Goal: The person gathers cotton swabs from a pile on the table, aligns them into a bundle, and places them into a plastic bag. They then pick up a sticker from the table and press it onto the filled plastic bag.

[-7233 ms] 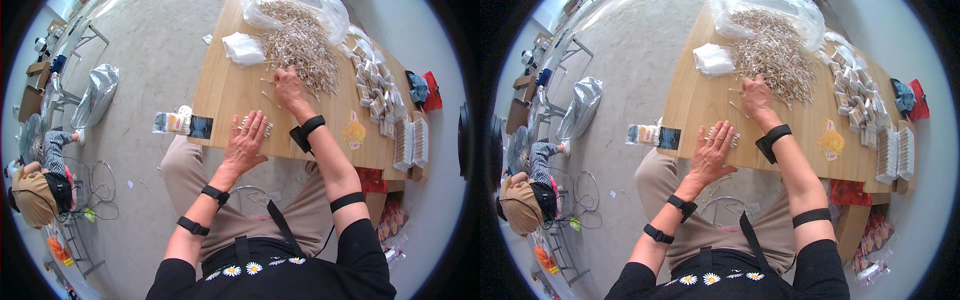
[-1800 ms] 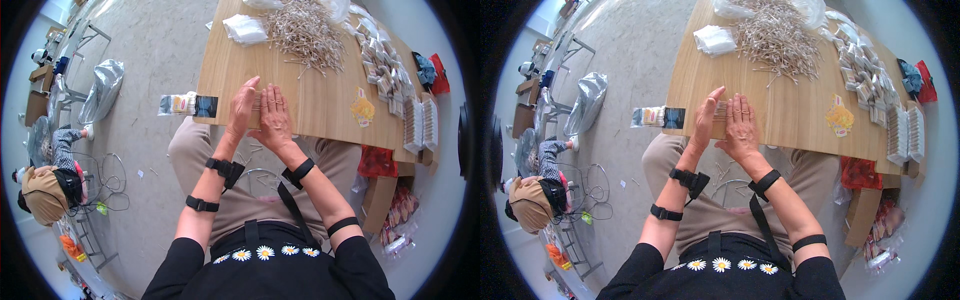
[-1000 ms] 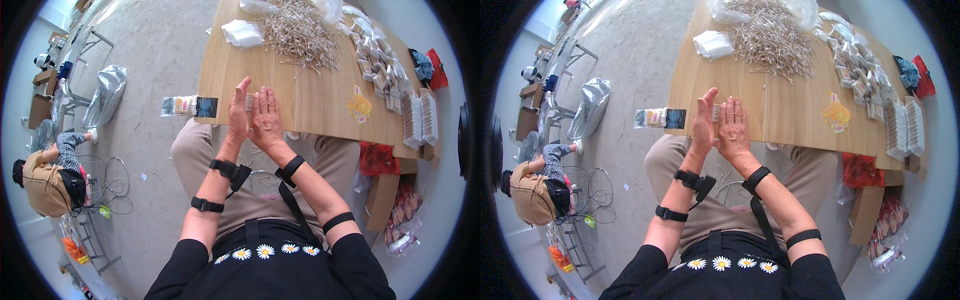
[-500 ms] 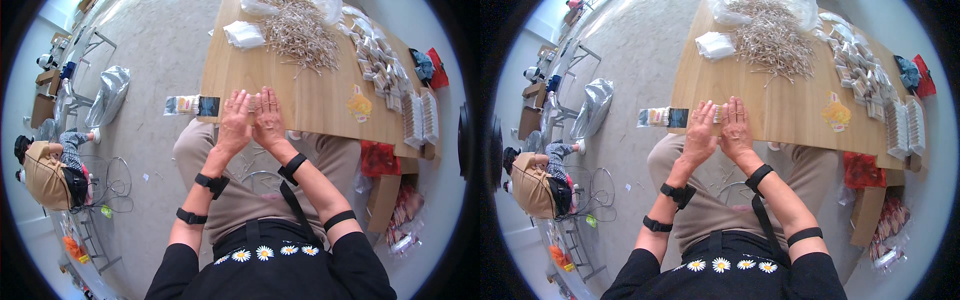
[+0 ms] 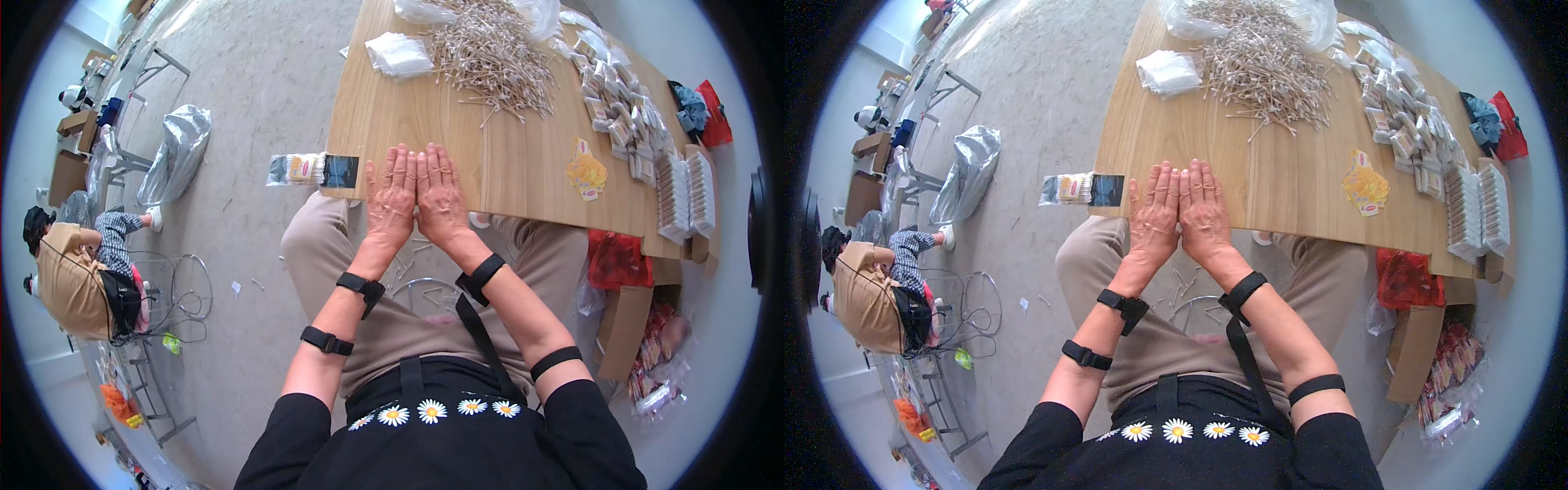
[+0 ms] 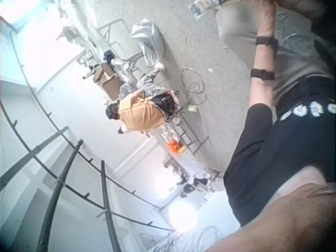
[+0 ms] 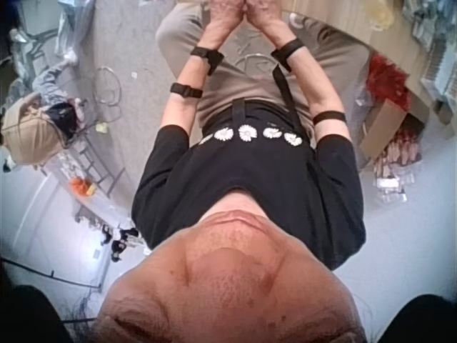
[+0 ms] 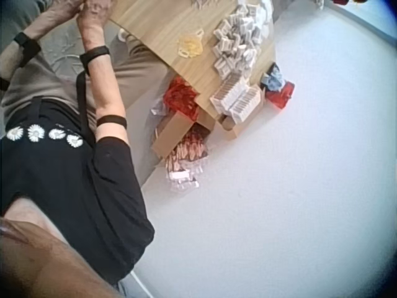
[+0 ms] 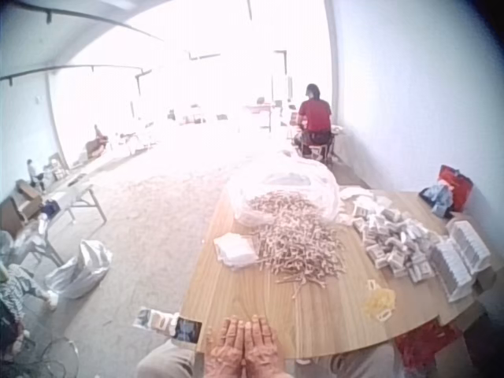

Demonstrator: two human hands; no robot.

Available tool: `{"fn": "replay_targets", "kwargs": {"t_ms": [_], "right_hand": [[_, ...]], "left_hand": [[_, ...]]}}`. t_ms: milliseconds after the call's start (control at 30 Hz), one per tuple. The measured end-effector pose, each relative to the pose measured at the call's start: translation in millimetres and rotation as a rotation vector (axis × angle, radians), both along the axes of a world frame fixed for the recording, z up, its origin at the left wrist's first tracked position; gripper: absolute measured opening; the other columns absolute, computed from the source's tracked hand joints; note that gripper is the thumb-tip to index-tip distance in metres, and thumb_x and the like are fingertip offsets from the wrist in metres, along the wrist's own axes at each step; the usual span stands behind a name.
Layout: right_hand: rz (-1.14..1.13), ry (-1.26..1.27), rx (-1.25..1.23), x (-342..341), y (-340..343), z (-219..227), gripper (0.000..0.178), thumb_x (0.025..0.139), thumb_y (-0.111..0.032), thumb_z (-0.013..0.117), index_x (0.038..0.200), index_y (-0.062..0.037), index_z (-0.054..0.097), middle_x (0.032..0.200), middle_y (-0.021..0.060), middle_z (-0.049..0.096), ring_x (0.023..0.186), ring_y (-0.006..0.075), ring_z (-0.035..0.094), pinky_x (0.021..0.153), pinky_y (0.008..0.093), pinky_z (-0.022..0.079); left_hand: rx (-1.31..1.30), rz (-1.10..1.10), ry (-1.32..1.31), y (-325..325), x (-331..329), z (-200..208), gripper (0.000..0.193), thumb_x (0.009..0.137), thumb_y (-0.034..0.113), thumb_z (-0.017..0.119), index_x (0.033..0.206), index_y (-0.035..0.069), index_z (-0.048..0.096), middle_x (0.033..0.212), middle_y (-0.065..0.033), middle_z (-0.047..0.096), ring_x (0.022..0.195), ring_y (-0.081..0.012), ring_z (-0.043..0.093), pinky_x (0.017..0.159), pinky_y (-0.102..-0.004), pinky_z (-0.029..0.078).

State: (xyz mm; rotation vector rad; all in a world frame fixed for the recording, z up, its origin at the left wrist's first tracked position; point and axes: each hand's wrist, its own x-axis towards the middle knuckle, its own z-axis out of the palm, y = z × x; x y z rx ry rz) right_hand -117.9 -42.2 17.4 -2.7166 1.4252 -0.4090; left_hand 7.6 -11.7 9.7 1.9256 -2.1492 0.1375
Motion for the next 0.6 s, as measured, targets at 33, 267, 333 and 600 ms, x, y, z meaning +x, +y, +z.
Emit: {"fn": "replay_targets", "kwargs": {"t_ms": [33,267,333,600], "right_hand": [[-0.021,-0.009,0.008,1,0,0,0.094,0.072,-0.016,0.072,0.153,0.0059,0.029,0.162,0.0256,0.024,0.153,0.0398,0.018,0.126,0.0481,0.014],[-0.265,0.063,0.184,-24,8,18,0.119,0.063,-0.031,0.089,0.156,0.0033,0.023,0.165,0.0209,0.017,0.156,0.0348,0.011,0.125,0.0524,0.011],[-0.256,0.071,0.180,-19,10,17,0.120,0.062,-0.034,0.089,0.156,0.0033,0.023,0.165,0.0207,0.018,0.156,0.0347,0.010,0.125,0.0533,0.011],[-0.161,0.108,0.186,-15,4,24,0.120,0.062,-0.035,0.090,0.156,0.0028,0.025,0.165,0.0195,0.019,0.156,0.0341,0.011,0.125,0.0535,0.011]], "left_hand": [[0.000,0.001,-0.001,0,0,0,0.103,0.071,0.015,0.076,0.160,0.008,0.024,0.167,-0.0123,0.022,0.157,-0.0265,0.014,0.125,-0.0579,0.004],[0.025,0.041,-0.081,3,-1,5,0.093,0.076,0.010,0.071,0.157,0.004,0.027,0.165,-0.0129,0.025,0.155,-0.0272,0.019,0.123,-0.0610,0.008],[0.028,0.047,-0.102,3,-3,10,0.088,0.080,0.011,0.069,0.157,0.004,0.028,0.165,-0.0130,0.027,0.155,-0.0273,0.021,0.123,-0.0611,0.008],[0.051,0.019,0.023,5,0,9,0.094,0.075,0.010,0.073,0.157,0.003,0.028,0.165,-0.0133,0.027,0.155,-0.0272,0.022,0.123,-0.0606,0.008]]}}
